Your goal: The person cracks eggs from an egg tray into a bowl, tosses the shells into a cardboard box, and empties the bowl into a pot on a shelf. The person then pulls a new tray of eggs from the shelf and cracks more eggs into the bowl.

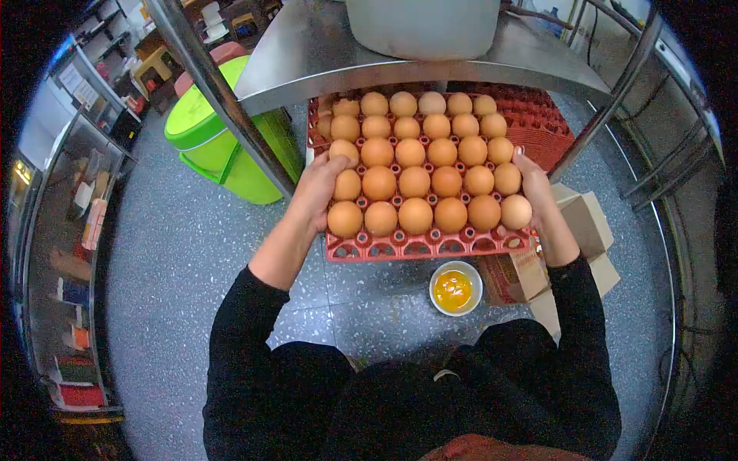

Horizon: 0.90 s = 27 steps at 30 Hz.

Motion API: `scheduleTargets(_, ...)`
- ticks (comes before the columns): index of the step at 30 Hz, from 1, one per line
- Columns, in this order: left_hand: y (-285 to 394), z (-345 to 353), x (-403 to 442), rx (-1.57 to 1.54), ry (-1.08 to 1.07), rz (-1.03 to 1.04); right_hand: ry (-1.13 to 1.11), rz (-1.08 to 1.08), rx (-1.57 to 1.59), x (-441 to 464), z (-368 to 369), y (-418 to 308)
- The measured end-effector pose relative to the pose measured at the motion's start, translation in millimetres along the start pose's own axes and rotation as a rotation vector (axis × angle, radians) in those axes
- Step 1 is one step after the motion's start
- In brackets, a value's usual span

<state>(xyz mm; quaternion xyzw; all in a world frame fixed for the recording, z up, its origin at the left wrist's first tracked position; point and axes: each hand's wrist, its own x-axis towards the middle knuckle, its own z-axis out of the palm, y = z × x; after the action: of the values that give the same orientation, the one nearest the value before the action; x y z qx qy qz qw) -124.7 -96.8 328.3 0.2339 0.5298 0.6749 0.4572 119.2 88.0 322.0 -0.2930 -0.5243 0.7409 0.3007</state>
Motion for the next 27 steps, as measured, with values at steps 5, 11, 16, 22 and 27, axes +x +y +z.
scheduleTargets(5,-21.2,-10.1,-36.1,-0.037,0.003,-0.013,0.035,-0.001,-0.043,-50.8,16.2,9.1)
scheduleTargets(11,-44.2,-35.6,-80.5,-0.066,0.076,-0.035,0.026,-0.033,-0.231,-82.3,11.1,62.0)
scheduleTargets(16,-71.5,-70.1,-103.8,-0.065,0.119,-0.094,-0.126,-0.004,-0.103,-101.8,35.7,94.1)
scheduleTargets(22,-102.3,-105.8,-121.1,-0.035,0.204,-0.122,-0.194,0.106,-0.099,-96.5,45.9,137.6)
scheduleTargets(27,-137.4,-134.3,-132.2,-0.04,0.257,-0.095,-0.253,0.119,-0.168,-77.5,48.5,184.3)
